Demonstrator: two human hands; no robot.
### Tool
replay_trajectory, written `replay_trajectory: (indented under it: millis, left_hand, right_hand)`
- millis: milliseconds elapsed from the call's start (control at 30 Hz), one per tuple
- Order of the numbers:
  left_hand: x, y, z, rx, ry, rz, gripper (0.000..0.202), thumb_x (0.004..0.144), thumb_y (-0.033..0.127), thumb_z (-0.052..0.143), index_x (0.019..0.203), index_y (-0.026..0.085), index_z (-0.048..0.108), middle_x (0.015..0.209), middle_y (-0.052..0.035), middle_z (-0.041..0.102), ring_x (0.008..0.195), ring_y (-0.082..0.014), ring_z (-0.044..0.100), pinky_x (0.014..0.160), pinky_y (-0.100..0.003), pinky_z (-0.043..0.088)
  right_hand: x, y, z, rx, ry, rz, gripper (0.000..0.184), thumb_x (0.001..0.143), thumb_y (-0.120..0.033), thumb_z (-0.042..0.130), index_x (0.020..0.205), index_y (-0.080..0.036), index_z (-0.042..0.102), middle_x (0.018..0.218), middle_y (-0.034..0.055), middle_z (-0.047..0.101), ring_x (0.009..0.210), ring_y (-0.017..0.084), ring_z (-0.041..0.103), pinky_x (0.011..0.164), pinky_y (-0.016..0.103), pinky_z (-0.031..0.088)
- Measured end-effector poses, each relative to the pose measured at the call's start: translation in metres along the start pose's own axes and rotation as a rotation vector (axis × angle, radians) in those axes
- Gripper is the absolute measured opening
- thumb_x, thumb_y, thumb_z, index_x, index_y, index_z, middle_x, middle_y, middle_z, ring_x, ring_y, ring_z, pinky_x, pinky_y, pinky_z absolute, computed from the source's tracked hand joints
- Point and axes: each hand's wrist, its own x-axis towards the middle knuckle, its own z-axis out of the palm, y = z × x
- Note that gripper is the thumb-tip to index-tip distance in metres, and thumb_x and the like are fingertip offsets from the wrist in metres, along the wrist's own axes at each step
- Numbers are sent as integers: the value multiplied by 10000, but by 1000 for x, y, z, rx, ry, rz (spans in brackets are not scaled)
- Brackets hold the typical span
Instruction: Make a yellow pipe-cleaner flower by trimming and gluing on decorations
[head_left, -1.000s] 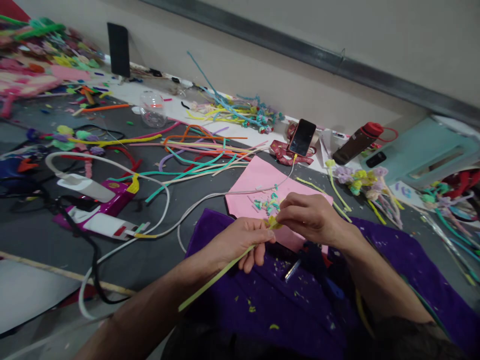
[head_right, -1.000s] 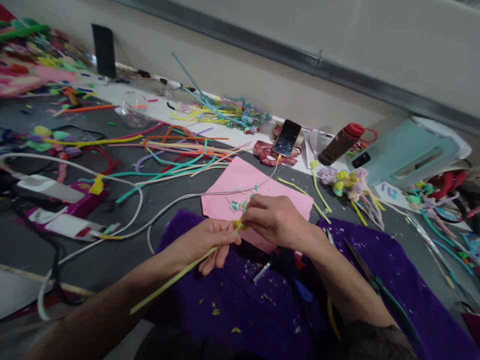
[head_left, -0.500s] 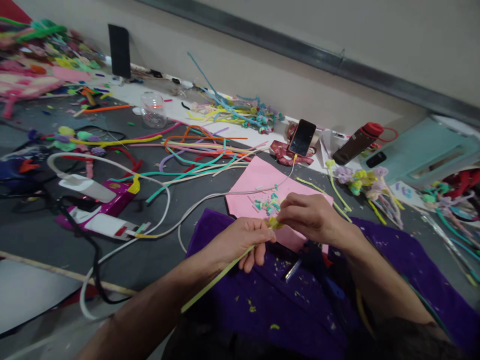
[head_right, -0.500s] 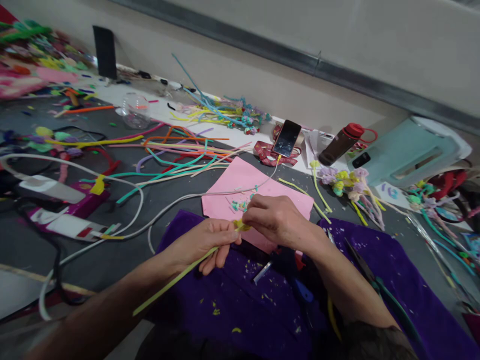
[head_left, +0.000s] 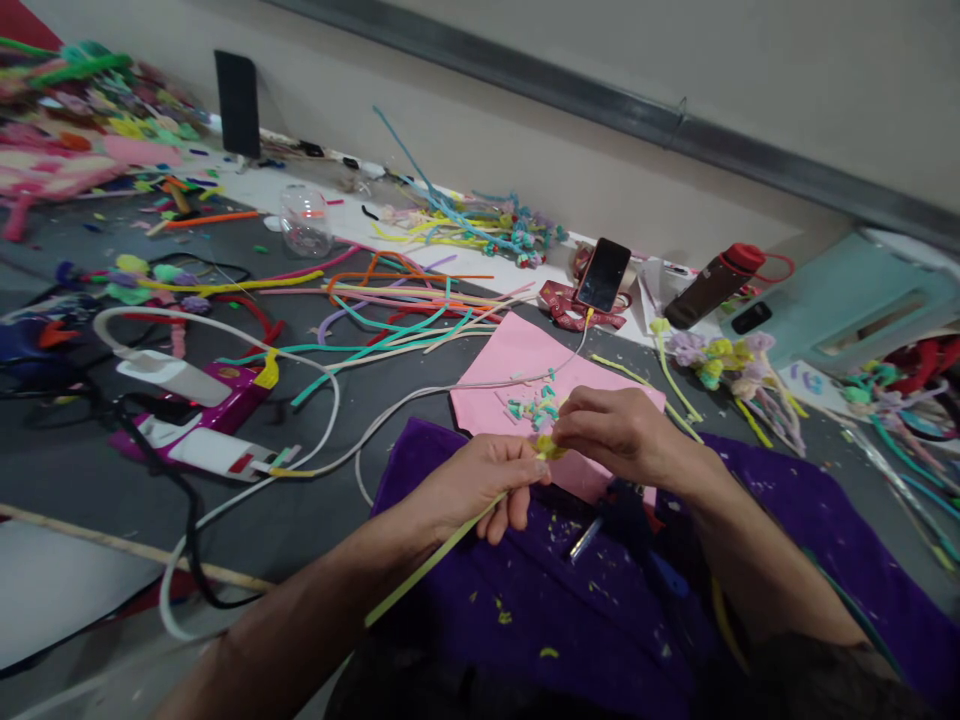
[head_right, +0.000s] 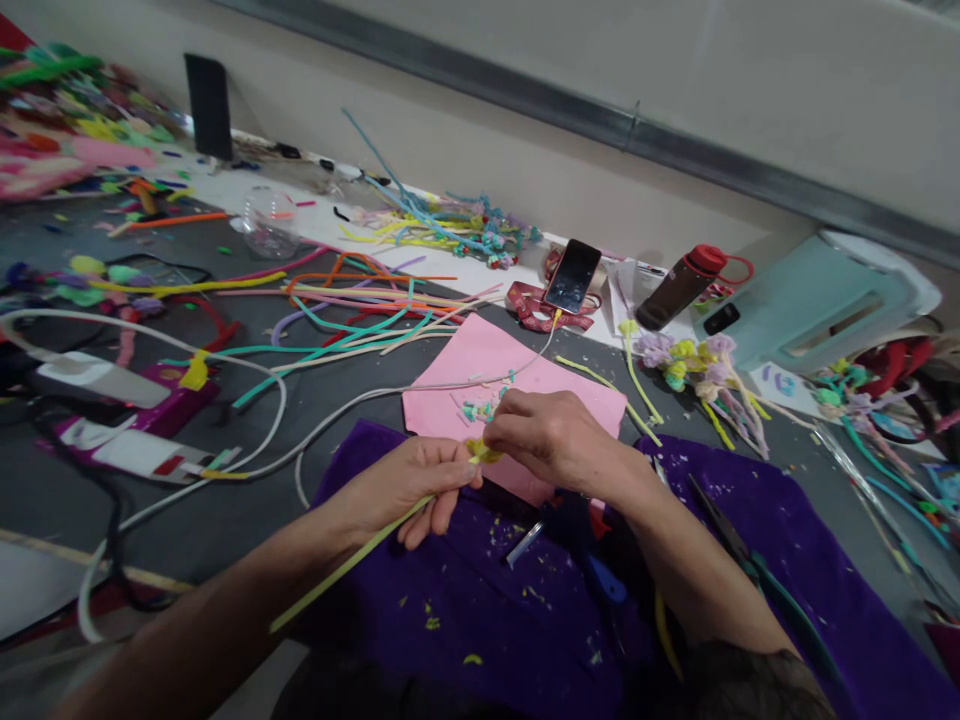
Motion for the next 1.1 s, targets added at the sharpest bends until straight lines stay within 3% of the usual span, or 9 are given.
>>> replay_trajectory:
  millis: [367, 533, 700, 1100]
  left_hand:
    - [-1, 1, -1, -23, 5, 8, 216, 777, 363, 525, 801, 148, 523, 431, 51, 556, 255, -52, 426, 264, -141, 219]
    - [0, 3, -3, -103, 7, 33, 216, 793, 358, 512, 809, 143, 524, 441, 40, 571, 260, -57, 437, 268, -139, 237]
    - [-1, 3, -4, -164, 0, 78, 220, 802, 352, 502, 821, 134, 531, 455, 28, 580, 266, -62, 452, 265, -142, 245]
    - [-2, 3, -2, -235, -18, 89, 214, 832, 320, 458, 831, 122, 542, 455, 9, 593, 260, -67, 463, 246, -120, 241]
  right_hand:
    - [1, 1, -2, 60, 21, 19, 163, 869, -226, 488, 928, -176, 632, 811, 55, 605, 696, 123, 564, 604, 233, 410]
    - [-3, 2, -10, 131, 205, 64, 247, 858, -224, 503, 1085, -184, 592, 849, 67, 626, 704, 124, 579, 591, 236, 433]
    - [-3, 6, -14, 186, 350, 179, 204, 845, -218, 522, 1015, -185, 628, 759, 33, 627, 646, 108, 564, 568, 232, 427]
    - [3, 6, -5, 319, 305, 256, 187, 850, -212, 519, 984, -153, 634, 776, 40, 640, 663, 108, 574, 582, 223, 433]
